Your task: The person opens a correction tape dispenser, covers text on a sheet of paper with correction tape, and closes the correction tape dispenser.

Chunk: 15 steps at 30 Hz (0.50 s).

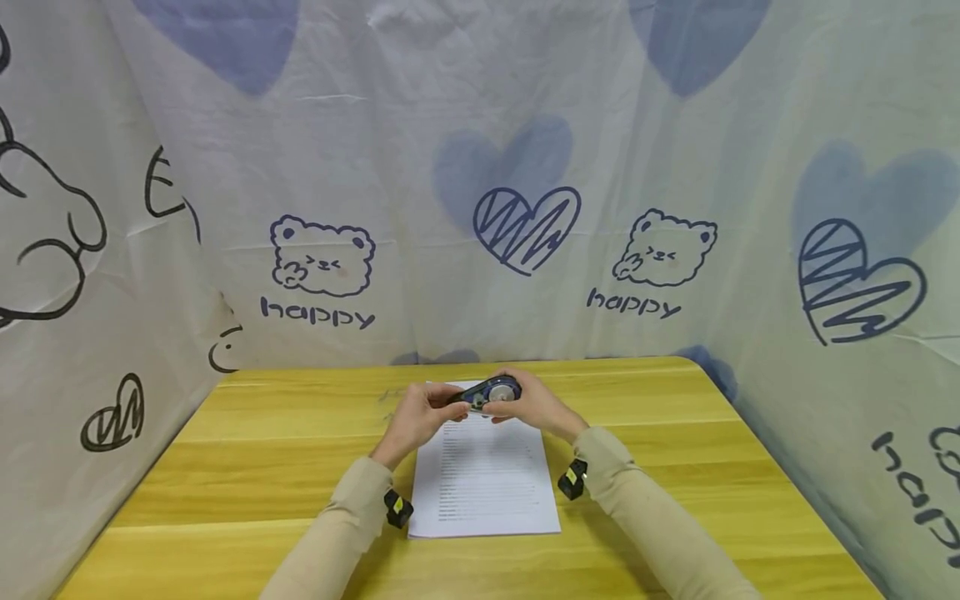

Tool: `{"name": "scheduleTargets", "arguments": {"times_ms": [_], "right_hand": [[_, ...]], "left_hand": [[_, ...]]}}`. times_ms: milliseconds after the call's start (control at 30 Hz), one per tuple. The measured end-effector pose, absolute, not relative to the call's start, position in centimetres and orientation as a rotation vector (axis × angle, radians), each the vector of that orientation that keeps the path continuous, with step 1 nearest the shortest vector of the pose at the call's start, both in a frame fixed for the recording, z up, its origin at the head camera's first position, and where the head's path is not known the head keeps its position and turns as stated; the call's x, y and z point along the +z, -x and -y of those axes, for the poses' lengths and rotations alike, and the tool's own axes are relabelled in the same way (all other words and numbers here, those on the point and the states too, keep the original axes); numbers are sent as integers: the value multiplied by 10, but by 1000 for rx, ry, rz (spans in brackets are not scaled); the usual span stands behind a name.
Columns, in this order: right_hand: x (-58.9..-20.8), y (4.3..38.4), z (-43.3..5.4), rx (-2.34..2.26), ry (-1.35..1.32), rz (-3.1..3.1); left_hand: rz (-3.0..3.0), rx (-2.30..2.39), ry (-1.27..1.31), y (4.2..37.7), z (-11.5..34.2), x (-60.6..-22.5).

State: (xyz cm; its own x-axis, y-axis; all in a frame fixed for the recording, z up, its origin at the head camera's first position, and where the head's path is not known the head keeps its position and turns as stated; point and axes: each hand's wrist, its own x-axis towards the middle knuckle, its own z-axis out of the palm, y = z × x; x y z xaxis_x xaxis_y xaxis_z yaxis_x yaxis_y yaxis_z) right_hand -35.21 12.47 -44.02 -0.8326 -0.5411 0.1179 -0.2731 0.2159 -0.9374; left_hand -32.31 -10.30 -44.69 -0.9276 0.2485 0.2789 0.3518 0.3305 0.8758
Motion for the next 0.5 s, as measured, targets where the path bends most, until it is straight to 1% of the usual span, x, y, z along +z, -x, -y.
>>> {"name": "scheduleTargets", "arguments": {"times_ms": [133,267,500], "right_hand": [[-440,353,-125,-1702,798,-2215],[-442,353,-127,-1711,806,-2192],[-437,354,-130,-1696,807,-2203]], "left_hand": [[2435,-1723,545,320,102,-443],[2398,-1806,579,318,103,-445],[2374,-1862,564,322,104,-449]]}}
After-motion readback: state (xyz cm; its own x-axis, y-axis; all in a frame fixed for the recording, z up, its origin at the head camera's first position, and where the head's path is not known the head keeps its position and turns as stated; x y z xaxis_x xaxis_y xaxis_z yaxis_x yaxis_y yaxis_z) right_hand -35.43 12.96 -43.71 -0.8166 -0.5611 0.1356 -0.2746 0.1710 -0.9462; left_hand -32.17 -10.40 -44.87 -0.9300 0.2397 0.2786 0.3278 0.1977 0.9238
